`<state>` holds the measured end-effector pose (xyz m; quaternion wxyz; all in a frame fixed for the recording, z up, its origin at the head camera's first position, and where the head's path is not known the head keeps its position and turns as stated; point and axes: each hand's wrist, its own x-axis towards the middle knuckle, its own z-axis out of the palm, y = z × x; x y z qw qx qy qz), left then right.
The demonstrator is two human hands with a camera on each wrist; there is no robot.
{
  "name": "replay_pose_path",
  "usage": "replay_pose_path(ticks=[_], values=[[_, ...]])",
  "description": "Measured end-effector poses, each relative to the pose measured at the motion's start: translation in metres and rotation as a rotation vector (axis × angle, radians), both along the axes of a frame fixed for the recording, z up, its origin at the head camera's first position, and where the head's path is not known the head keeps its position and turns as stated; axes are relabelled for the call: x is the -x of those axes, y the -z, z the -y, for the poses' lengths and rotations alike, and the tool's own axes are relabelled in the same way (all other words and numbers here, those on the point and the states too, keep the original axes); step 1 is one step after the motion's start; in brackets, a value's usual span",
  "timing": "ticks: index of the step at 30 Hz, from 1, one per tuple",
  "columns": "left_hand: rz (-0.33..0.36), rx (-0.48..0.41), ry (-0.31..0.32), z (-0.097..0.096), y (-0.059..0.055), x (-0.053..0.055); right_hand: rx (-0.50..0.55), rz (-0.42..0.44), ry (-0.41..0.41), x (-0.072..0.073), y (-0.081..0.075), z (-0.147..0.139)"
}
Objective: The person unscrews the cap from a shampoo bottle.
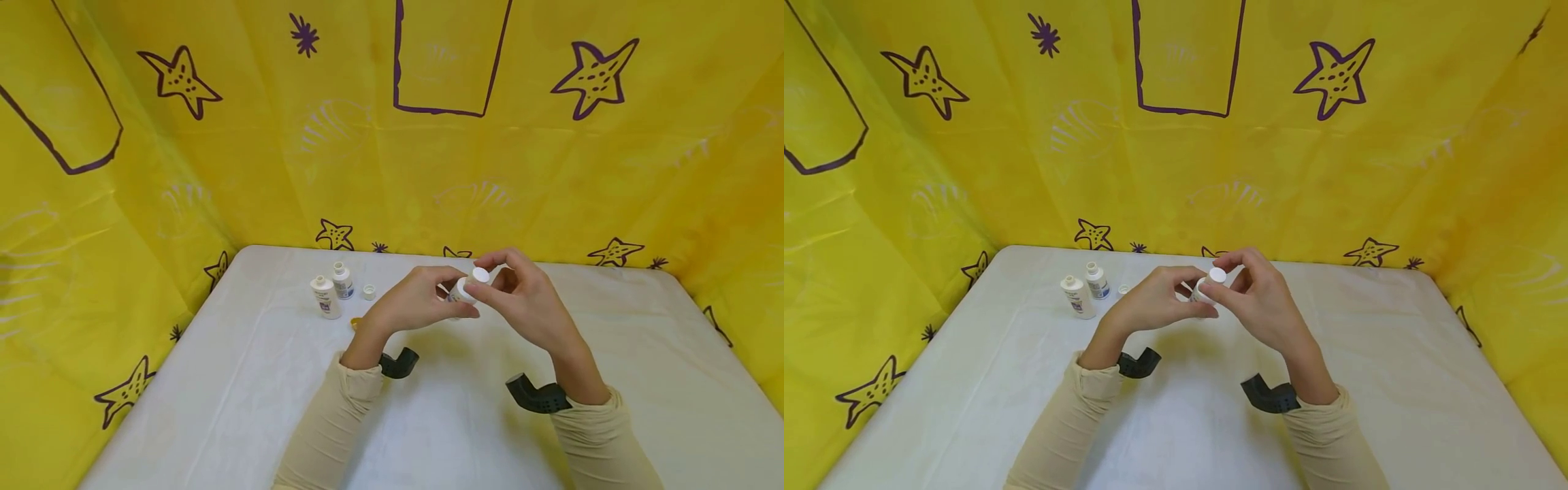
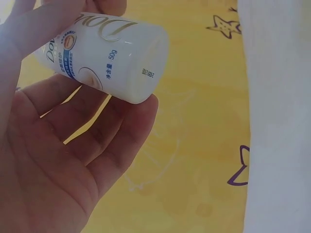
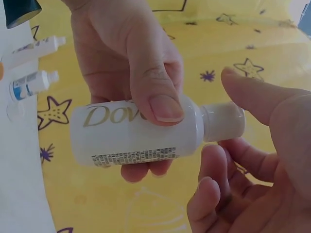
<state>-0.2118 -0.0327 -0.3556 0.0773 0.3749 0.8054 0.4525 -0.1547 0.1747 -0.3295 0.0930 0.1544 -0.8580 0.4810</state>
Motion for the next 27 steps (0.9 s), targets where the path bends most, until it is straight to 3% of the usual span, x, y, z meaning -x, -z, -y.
replay_pose_path(ticks=[6,16,20,27], values=[[-0.021,0.005,0.001,-0.0009,0.0002,-0.0008,-0.009,-0.018,0.025,0.0010,0.0033,-0.0005],[-0.040,0.036,-0.021,0.0048,-0.0029,0.0011,-0.046,-0.164,-0.114,0.0017,0.0036,-0.0017],[-0.029,0.027,-0.025,0.0049,-0.0029,0.0022,-0.063,-0.195,-0.126,0.0009,0.0009,-0.0028],[-0.015,0.026,-0.017,0.0019,-0.0009,0.0015,-0.041,-0.145,-0.102,-0.0001,0.0012,-0.0053]])
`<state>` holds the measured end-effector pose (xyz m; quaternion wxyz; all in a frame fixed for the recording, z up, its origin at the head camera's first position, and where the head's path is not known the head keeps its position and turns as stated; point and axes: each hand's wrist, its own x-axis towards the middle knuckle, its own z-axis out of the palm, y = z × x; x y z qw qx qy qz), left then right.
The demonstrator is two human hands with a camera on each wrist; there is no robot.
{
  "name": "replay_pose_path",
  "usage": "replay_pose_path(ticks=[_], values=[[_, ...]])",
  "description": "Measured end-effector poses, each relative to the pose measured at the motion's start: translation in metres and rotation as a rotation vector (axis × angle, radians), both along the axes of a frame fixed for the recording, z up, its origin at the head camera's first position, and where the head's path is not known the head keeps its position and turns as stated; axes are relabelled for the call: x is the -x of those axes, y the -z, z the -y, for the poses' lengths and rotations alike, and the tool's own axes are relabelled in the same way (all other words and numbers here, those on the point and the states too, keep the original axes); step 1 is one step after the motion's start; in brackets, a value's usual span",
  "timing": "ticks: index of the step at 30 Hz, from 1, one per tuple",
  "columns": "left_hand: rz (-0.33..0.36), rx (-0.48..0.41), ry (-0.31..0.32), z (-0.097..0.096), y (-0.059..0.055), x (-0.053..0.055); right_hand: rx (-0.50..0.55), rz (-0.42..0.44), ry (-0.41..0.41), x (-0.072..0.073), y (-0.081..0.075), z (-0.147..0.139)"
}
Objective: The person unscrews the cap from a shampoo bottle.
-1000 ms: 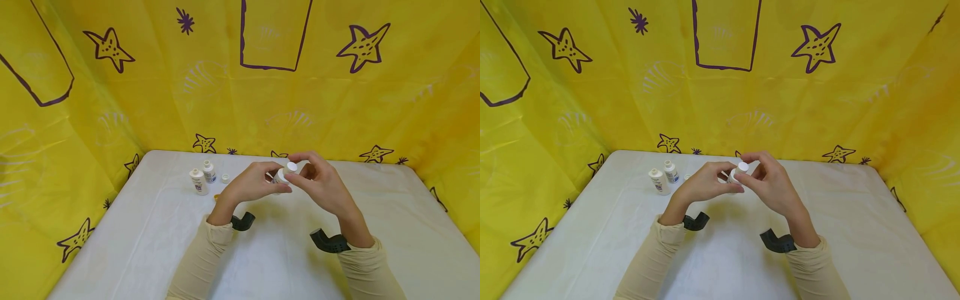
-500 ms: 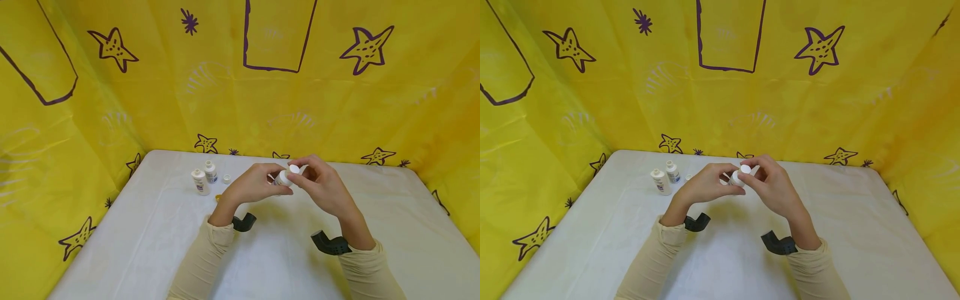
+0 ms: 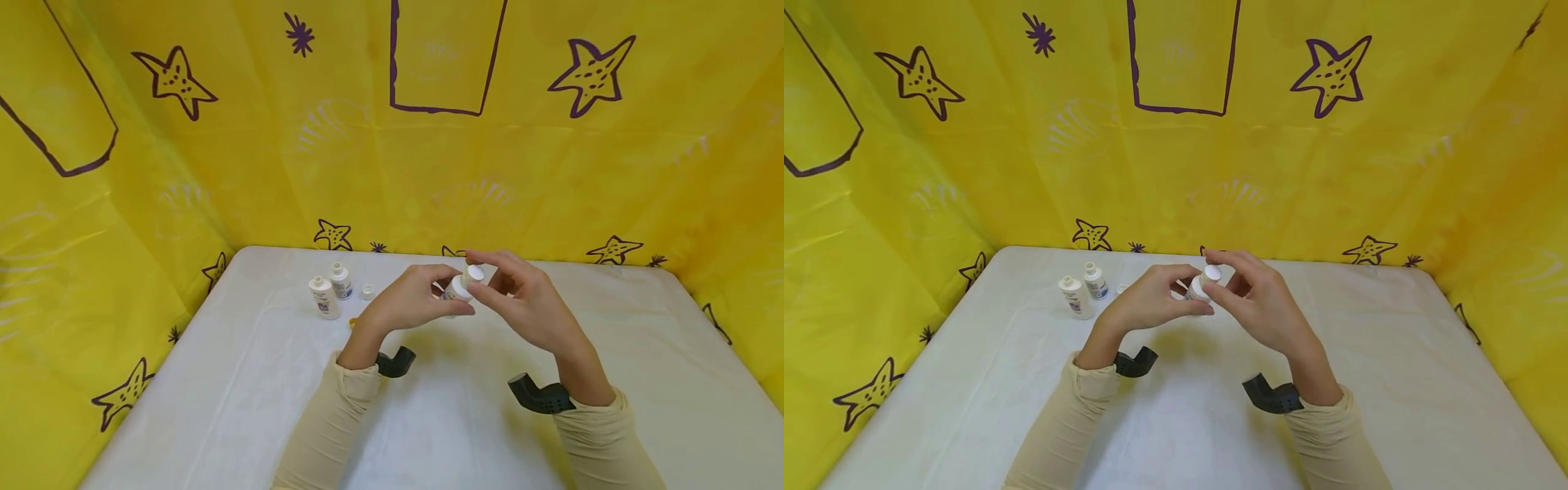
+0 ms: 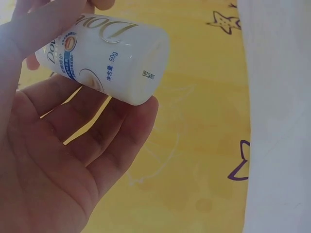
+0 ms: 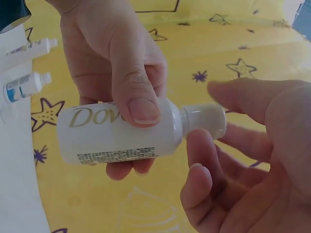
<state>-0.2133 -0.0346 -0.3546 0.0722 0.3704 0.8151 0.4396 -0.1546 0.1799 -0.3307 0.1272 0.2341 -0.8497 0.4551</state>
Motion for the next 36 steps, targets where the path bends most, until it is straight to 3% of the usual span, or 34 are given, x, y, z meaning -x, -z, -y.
replay_pose_path(ticks=[7,10,16,20,24,30,36], values=[[0.003,-0.010,0.006,-0.0004,0.0026,0.0003,0.033,0.170,0.097,0.0025,-0.0006,0.0048],[0.005,-0.006,0.012,-0.0012,0.0040,0.0005,0.029,0.200,0.125,0.0029,0.0004,0.0053],[-0.010,0.012,0.007,-0.0008,0.0040,0.0013,0.011,0.093,0.126,0.0012,0.0040,0.0022],[-0.002,0.014,-0.016,0.0032,0.0029,0.0016,0.005,-0.038,0.069,0.0034,0.0051,0.0018],[0.009,0.011,-0.025,0.0057,0.0032,0.0025,-0.010,-0.101,0.021,0.0045,0.0048,0.0024],[0.012,0.006,-0.024,0.0056,0.0037,0.0031,-0.031,-0.058,0.006,0.0033,0.0013,0.0019],[0.011,0.017,-0.011,0.0007,0.0038,0.0017,-0.043,0.086,0.107,0.0020,0.0004,0.0013]])
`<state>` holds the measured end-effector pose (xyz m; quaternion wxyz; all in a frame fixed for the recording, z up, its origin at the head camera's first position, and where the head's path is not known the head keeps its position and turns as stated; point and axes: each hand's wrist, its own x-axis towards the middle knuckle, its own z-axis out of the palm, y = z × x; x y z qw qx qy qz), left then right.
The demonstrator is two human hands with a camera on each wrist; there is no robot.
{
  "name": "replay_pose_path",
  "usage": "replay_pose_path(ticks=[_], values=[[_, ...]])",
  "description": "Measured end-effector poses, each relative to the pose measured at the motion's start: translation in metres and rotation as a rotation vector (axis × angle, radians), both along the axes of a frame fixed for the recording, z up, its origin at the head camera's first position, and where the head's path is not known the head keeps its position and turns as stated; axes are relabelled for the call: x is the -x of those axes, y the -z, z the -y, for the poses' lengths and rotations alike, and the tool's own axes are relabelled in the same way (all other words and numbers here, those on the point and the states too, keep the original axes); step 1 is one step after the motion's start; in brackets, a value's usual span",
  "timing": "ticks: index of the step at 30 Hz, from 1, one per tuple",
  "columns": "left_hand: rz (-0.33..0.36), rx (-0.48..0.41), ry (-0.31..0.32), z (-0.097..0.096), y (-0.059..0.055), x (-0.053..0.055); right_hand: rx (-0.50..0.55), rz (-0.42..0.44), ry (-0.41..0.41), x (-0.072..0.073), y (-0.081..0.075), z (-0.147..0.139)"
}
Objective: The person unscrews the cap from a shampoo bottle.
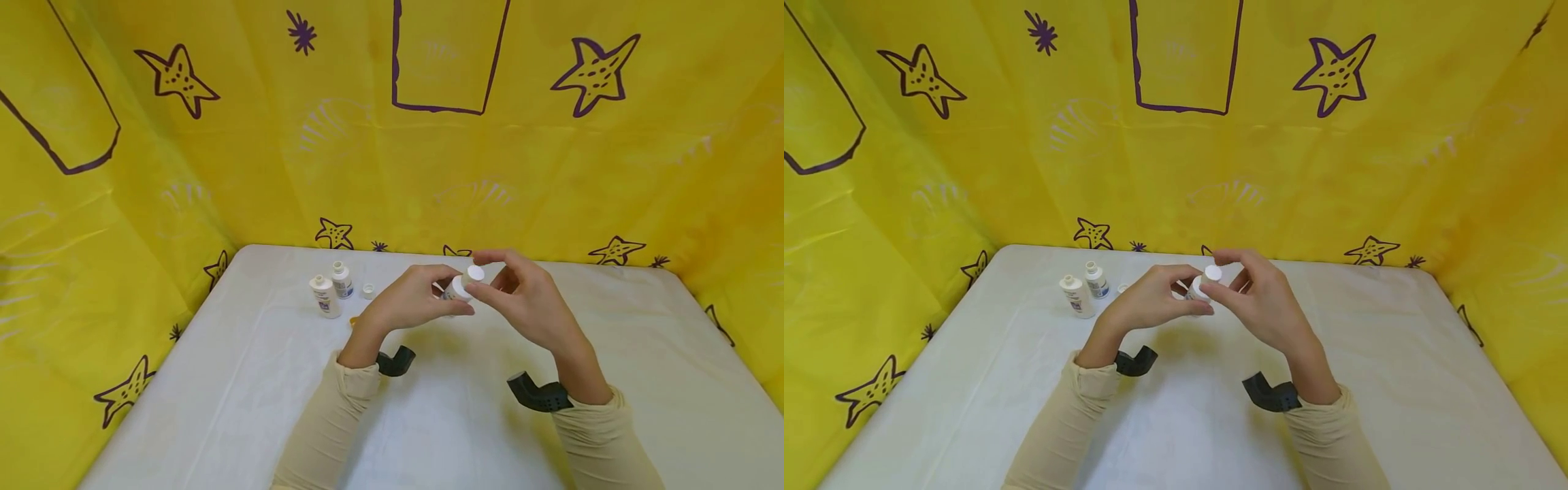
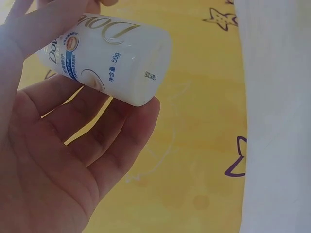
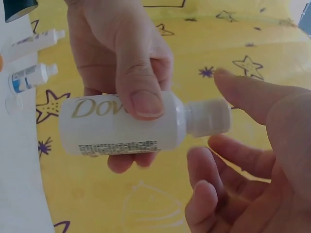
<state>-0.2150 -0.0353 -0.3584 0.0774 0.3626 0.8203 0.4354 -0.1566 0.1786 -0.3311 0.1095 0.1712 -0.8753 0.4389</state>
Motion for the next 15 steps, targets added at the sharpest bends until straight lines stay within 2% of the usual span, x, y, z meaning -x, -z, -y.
replay_pose_path(ticks=[4,7,11,15], values=[[-0.001,0.005,0.003,-0.0024,0.0001,-0.0009,0.002,0.057,0.062,0.0016,0.0011,0.0023],[-0.013,0.017,0.002,-0.0034,0.0007,-0.0011,-0.006,0.061,0.088,0.0024,0.0029,0.0037],[-0.021,0.026,0.003,-0.0036,0.0015,-0.0008,-0.012,0.021,0.091,0.0032,0.0058,0.0048],[-0.005,0.032,0.003,-0.0029,0.0017,-0.0009,-0.007,-0.055,0.064,0.0036,0.0074,0.0053]])
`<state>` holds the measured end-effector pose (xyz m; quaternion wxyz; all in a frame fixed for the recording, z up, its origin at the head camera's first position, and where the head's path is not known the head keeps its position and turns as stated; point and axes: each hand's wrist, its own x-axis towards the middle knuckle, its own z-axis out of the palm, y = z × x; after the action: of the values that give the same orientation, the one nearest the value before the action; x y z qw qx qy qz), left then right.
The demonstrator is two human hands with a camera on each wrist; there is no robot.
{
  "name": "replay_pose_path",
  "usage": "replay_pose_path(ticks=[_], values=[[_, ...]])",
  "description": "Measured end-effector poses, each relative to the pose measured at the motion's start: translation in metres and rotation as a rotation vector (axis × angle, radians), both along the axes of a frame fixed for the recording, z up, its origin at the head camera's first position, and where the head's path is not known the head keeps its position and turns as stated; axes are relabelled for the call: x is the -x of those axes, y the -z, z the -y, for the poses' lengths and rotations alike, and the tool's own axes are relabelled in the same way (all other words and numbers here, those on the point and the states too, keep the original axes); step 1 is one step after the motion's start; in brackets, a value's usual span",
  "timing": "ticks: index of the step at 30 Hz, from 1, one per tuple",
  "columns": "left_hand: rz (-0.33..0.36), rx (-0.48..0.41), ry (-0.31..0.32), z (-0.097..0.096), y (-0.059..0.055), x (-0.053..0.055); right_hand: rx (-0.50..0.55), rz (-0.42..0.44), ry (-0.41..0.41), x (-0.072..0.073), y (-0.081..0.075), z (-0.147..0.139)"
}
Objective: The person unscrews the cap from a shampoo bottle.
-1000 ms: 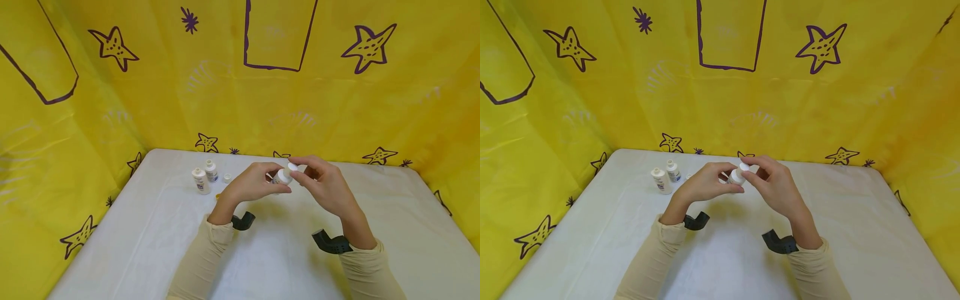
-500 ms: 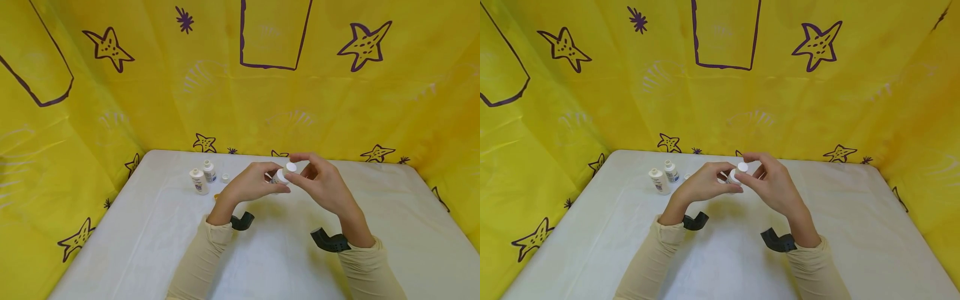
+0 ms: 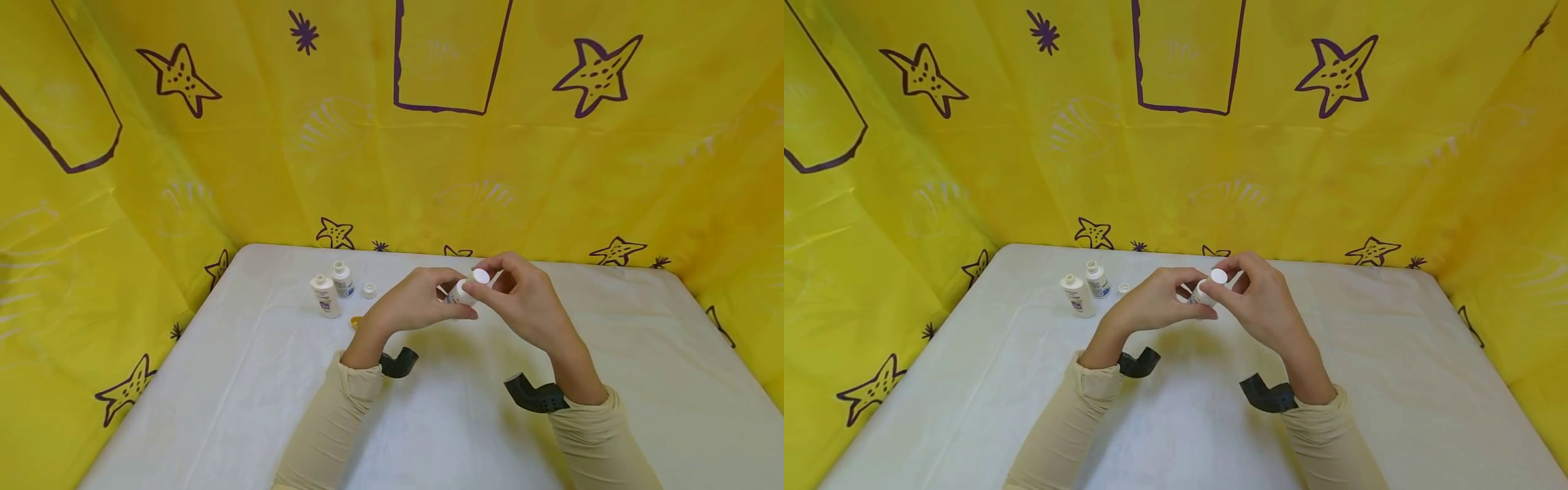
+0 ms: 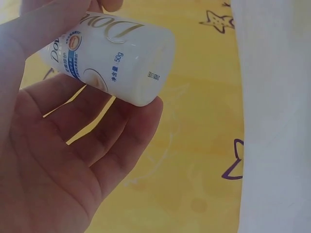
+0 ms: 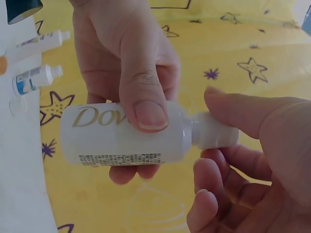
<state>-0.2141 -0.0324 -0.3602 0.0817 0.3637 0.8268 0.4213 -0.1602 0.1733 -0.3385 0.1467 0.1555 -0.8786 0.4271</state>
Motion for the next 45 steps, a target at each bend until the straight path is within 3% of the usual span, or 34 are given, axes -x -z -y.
replay_pose_path(ticks=[8,14,20,28,35,39,45], values=[[0.037,0.004,-0.012,0.004,0.000,0.001,-0.023,-0.093,-0.026,0.000,-0.001,-0.003],[0.059,-0.060,-0.041,0.006,0.005,0.005,0.033,-0.087,0.018,0.001,-0.005,-0.010],[0.046,-0.162,-0.062,-0.004,0.008,0.012,0.102,-0.033,0.042,0.004,-0.006,-0.016],[0.002,-0.204,-0.119,-0.020,0.006,0.022,0.062,0.055,0.083,0.011,-0.005,-0.024],[0.109,-0.214,-0.238,-0.038,0.008,0.035,0.036,0.183,0.093,0.026,0.002,-0.037],[0.113,-0.244,-0.316,-0.046,0.015,0.045,0.002,0.258,0.103,0.040,0.011,-0.047],[0.128,-0.279,-0.342,-0.066,0.033,0.060,0.001,0.370,0.156,0.055,0.032,-0.061]])
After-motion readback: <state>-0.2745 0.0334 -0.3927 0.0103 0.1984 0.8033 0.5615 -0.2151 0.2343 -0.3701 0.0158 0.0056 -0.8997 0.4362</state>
